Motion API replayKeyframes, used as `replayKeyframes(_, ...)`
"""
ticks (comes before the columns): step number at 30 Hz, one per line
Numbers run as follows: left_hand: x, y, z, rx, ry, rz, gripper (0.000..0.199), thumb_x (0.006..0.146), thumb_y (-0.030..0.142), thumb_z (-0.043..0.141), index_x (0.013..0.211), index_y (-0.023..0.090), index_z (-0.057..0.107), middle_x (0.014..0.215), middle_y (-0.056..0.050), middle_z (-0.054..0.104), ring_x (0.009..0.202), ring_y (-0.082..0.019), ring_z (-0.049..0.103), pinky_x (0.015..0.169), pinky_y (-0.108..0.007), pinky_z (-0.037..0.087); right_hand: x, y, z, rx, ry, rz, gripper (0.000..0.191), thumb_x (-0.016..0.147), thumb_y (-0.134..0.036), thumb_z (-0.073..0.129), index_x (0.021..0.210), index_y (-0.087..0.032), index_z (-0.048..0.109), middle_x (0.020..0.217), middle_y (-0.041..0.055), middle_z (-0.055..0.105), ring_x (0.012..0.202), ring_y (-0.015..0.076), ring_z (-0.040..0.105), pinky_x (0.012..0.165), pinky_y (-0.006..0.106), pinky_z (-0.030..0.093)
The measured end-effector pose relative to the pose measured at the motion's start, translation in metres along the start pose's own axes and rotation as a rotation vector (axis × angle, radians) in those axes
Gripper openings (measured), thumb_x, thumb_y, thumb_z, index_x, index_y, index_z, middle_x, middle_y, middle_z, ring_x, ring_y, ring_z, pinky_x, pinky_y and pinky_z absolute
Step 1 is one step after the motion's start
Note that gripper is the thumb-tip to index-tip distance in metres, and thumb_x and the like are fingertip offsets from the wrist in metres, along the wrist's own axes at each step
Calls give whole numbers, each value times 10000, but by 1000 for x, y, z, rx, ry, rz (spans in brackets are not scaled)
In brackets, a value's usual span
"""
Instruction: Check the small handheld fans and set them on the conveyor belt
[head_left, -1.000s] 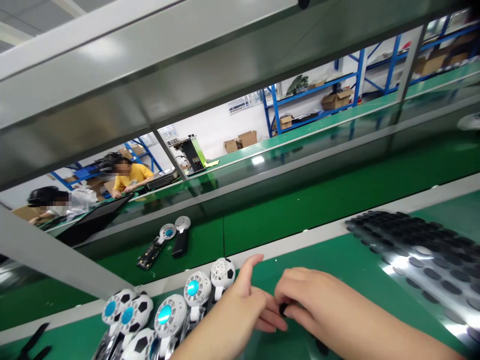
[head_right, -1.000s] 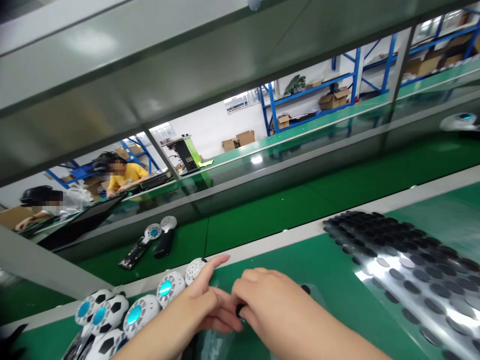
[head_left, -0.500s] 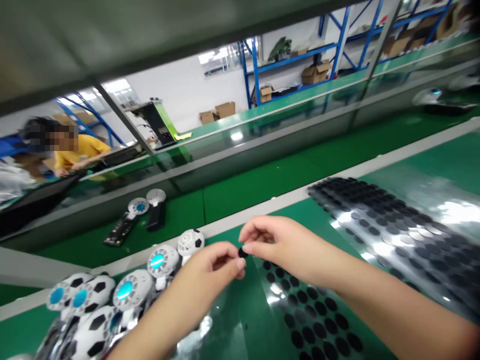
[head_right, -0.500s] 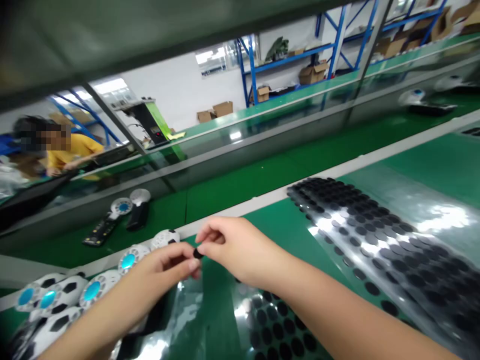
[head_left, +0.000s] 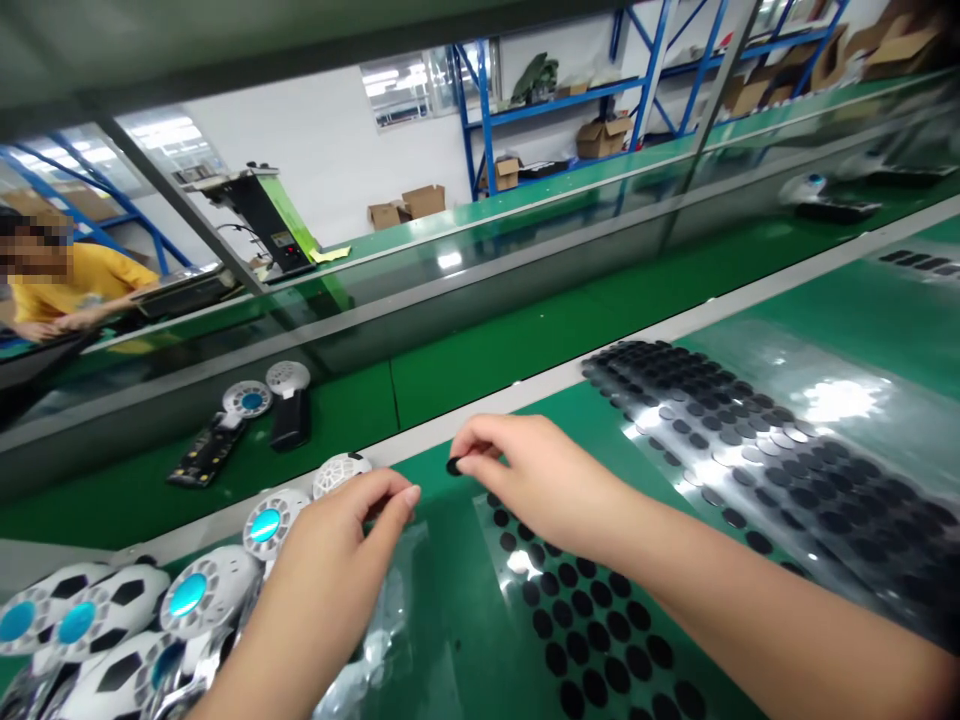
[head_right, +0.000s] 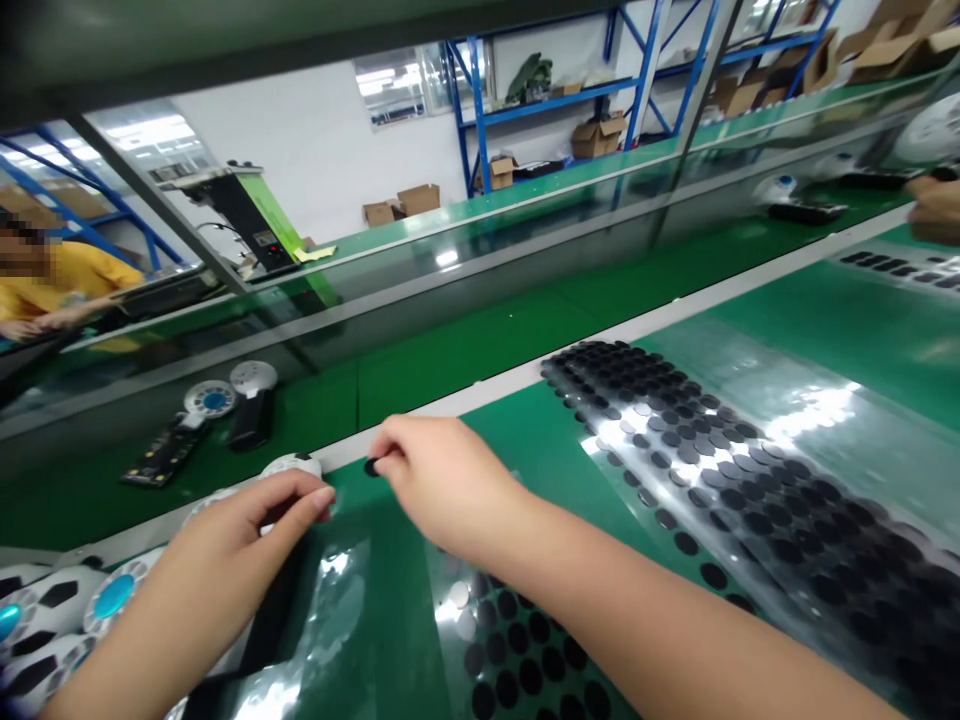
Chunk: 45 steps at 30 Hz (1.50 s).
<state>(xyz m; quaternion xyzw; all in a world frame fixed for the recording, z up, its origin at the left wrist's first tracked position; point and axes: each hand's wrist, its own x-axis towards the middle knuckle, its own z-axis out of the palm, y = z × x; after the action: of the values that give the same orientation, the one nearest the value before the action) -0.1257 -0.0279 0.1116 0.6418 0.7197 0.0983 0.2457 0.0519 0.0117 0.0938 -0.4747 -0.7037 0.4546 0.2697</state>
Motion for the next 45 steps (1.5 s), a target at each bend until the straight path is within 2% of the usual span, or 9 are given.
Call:
replayKeyframes(6, 3, -24, -3, -38, 33, 185, 321, 824, 264, 361, 1004, 265, 626, 1137, -20, 602, 1066, -198, 516, 916, -311, 370, 9, 6, -11, 239, 52, 89, 100, 771, -264, 505, 735, -209, 580, 685, -32, 557, 641, 116, 503, 554, 224, 351)
replayKeyframes(10, 7, -29, -1, 123, 20, 311, 309, 810, 242, 390, 936, 240, 672, 1080, -71, 630, 995, -224, 559, 879, -335, 408, 9, 9, -9, 283, 11, 123, 109, 763, -282, 498, 743, -212, 580, 706, -23, 564, 682, 133, 510, 588, 239, 357)
replayKeyframes(15, 32, -44, -21, 117, 185, 79, 527, 778, 367, 469, 1279, 218, 402, 1056, -88, 612, 952, -258, 562, 825, -386, 408, 8, 9, -6, 290, -7, 125, 106, 757, -291, 500, 749, -214, 571, 726, -17, 575, 718, 145, 533, 626, 241, 381)
replayKeyframes(21, 106, -107, -54, 23, 371, -226, 814, 771, 384, 520, 1387, 139, 47, 1175, -202, 513, 1059, -311, 514, 821, -393, 397, 22, 31, 6, 292, 31, 48, 115, 726, -331, 525, 744, -219, 543, 757, -5, 572, 760, 164, 555, 684, 238, 423)
replayKeyframes(25, 155, -126, -45, -73, 350, -347, 727, 801, 383, 521, 1372, 147, 138, 1220, -177, 484, 1040, -278, 524, 846, -434, 416, 40, 67, 29, 270, 117, 21, 141, 719, -361, 491, 729, -226, 530, 721, -1, 557, 725, 173, 547, 665, 241, 431)
replayKeyframes(31, 194, -108, -21, -318, 341, -413, 490, 819, 274, 535, 1270, 197, 359, 1211, -103, 476, 1008, -244, 527, 829, -464, 446, 54, 99, 41, 296, 165, -8, 139, 736, -366, 500, 740, -231, 535, 713, -9, 547, 720, 169, 537, 668, 232, 432)
replayKeyframes(37, 146, -65, -24, -769, 314, -227, 833, 765, 230, 563, 1349, 363, -16, 1096, -78, 537, 879, -229, 611, 668, -365, 521, 51, 86, 31, 418, 137, -49, 170, 772, -382, 512, 703, -227, 528, 820, 3, 561, 840, 186, 542, 760, 258, 418)
replayKeyframes(41, 76, -22, -7, -1302, 221, -58, 625, 837, 275, 411, 1337, 405, 59, 947, -63, 623, 799, -191, 635, 649, -315, 491, 45, 67, 25, 575, 114, -72, 191, 778, -411, 529, 730, -226, 542, 1146, 44, 505, 1082, 234, 474, 898, 340, 363)
replayKeyframes(45, 31, -1, 26, -1857, 51, -25, 734, 732, 402, 591, 1338, 371, 179, 908, -102, 648, 587, -165, 584, 492, -238, 406, 33, 39, 11, 629, 88, -68, 202, 774, -421, 542, 719, -227, 537, 1206, 44, 474, 1106, 245, 464, 905, 376, 368)
